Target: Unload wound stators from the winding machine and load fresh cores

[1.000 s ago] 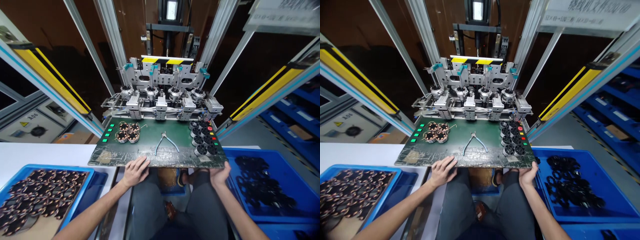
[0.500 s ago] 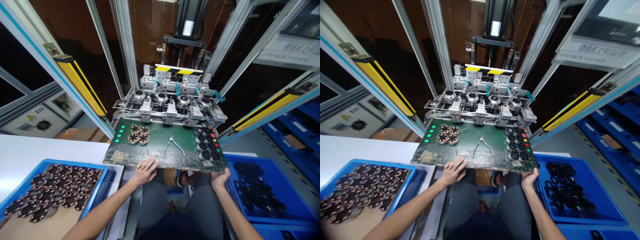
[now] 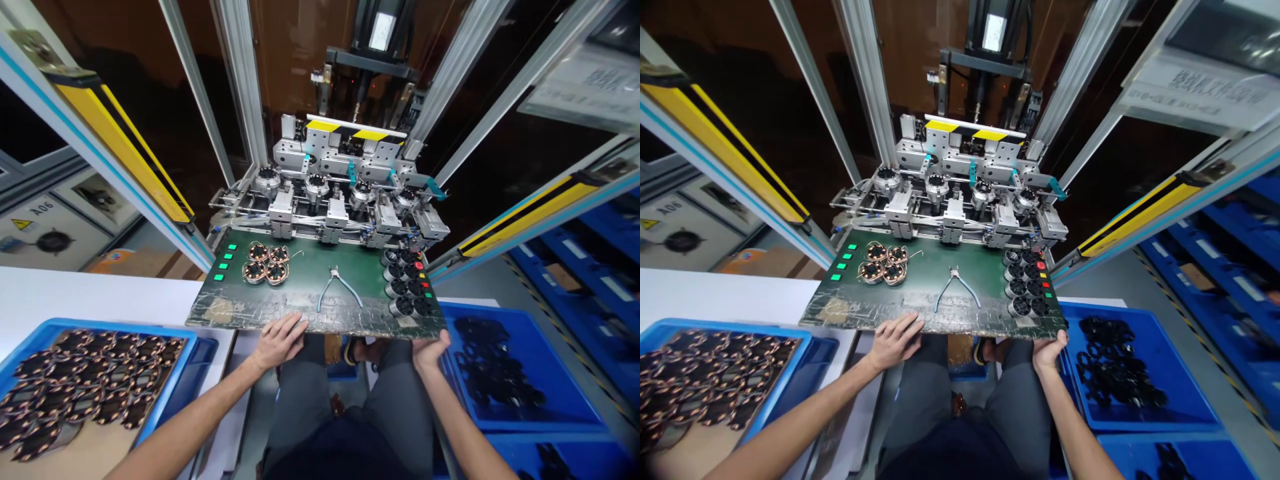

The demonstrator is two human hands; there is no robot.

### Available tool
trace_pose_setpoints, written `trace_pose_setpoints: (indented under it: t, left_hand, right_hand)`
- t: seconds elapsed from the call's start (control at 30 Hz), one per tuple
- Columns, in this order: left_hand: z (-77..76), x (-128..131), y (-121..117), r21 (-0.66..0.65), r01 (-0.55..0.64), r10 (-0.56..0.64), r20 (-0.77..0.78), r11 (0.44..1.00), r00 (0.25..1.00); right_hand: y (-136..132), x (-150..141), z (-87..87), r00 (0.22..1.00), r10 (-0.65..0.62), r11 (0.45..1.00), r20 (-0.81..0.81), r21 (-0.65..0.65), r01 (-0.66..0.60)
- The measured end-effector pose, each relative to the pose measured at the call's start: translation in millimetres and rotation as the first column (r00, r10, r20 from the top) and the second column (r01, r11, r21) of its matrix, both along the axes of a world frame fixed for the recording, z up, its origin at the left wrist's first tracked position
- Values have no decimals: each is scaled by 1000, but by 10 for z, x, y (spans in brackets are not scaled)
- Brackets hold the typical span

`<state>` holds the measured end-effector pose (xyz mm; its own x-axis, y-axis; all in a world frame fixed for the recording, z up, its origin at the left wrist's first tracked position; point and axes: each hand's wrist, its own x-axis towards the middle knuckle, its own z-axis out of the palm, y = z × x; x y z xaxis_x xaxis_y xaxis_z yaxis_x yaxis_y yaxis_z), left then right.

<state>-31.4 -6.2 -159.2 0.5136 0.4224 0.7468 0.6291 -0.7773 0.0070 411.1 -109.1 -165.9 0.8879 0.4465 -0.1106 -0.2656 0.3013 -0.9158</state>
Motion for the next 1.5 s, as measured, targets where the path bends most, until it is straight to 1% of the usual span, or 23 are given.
trace_pose_setpoints:
  t: [0.13, 0.23, 0.37, 0.5, 0.7, 0.8, 0.93, 1.07, 1.2, 1.3, 1.4, 1.5]
  left_hand:
    - [26, 7, 2, -1, -3, 3, -5, 1000, 1000]
    - [52, 17, 6, 20, -14, 15, -18, 1000, 1000]
    - [77, 25, 10, 23, -14, 15, -26, 1000, 1000]
    - [77, 4, 24, 5, 12, -12, -38, 1000, 999]
    - [17, -30, 77, -35, 42, -44, -63, 999, 997]
    - [-1, -27, 94, -16, 48, -49, -58, 999, 997]
    - [-28, -21, 104, 26, 12, -10, -89, 1000, 996]
    - [-80, -32, 124, 30, -4, 7, -104, 1000, 995]
    - [-119, -49, 142, 19, 4, -2, -91, 1000, 996]
    - [-112, -52, 141, 18, 5, -3, -85, 1000, 996]
    - [-86, -46, 131, 67, -6, 13, -93, 998, 996]
    - [-67, -40, 120, 115, -27, 39, -106, 993, 994]
  right_hand:
    - [-3, 59, -76, 1000, 12, 1000, -21, 12, -11]
    - [-3, 98, -100, 999, 20, 1000, -36, 19, -19]
    - [-20, 95, -53, 996, 50, 999, -68, 19, -49]
    - [-45, 71, 12, 991, 92, 996, -101, -6, -93]
    - [-67, 113, -32, 984, 127, 990, -129, -45, -134]
    - [-63, 124, -42, 985, 119, 991, -125, -40, -125]
    - [-47, 125, -38, 990, 87, 996, -107, -24, -91]
    - [-30, 114, -46, 993, 68, 998, -93, 0, -69]
    - [-5, 73, -39, 996, 51, 998, -68, 30, -49]
    - [42, 20, -10, 999, 14, 999, -43, 52, -12]
    - [100, -46, 47, 999, -20, 997, -27, 73, 22]
    - [138, -105, 109, 999, -25, 996, -33, 88, 27]
